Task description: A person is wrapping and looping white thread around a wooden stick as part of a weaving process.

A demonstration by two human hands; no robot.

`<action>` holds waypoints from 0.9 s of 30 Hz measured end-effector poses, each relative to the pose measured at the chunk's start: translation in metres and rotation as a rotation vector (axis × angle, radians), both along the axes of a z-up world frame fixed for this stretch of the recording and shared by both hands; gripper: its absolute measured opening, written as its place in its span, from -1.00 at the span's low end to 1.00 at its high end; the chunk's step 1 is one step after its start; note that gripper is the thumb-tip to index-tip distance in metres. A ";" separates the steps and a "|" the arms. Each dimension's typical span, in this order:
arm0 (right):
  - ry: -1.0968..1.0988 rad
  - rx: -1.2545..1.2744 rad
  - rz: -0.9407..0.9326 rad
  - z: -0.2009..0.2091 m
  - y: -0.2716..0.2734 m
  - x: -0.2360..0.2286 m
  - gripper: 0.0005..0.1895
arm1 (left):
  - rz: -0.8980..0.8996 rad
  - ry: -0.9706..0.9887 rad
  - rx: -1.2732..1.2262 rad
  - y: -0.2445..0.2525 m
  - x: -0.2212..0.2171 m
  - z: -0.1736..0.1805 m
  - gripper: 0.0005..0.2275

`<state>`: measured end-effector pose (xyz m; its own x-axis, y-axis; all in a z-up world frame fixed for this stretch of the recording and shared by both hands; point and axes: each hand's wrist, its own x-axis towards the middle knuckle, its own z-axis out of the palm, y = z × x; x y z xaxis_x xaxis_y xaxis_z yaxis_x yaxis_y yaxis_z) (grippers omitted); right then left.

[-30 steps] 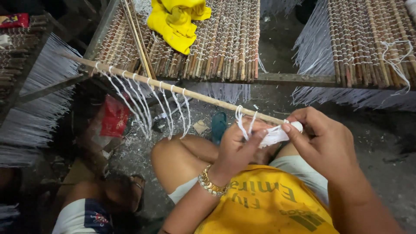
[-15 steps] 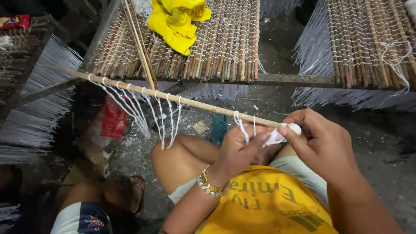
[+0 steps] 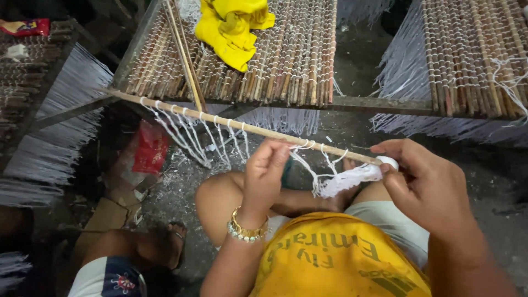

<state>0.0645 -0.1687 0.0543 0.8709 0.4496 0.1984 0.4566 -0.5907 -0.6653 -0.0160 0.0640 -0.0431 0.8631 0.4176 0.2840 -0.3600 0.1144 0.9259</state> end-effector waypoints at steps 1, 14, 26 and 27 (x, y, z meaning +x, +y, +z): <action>-0.001 0.000 0.004 0.000 0.000 0.000 -0.68 | 0.004 -0.001 0.000 0.000 0.001 -0.004 -0.92; 0.037 -0.014 0.006 -0.007 0.011 -0.004 -0.81 | -0.445 -0.330 -1.217 -0.061 0.028 0.006 -0.75; -0.263 -0.264 -0.038 -0.025 -0.007 0.013 -0.85 | -0.212 -0.568 -1.306 -0.035 0.032 0.029 -0.82; -0.326 -0.301 -0.026 -0.025 -0.007 0.015 -0.87 | -0.215 -0.567 -1.269 -0.036 0.032 0.029 -0.81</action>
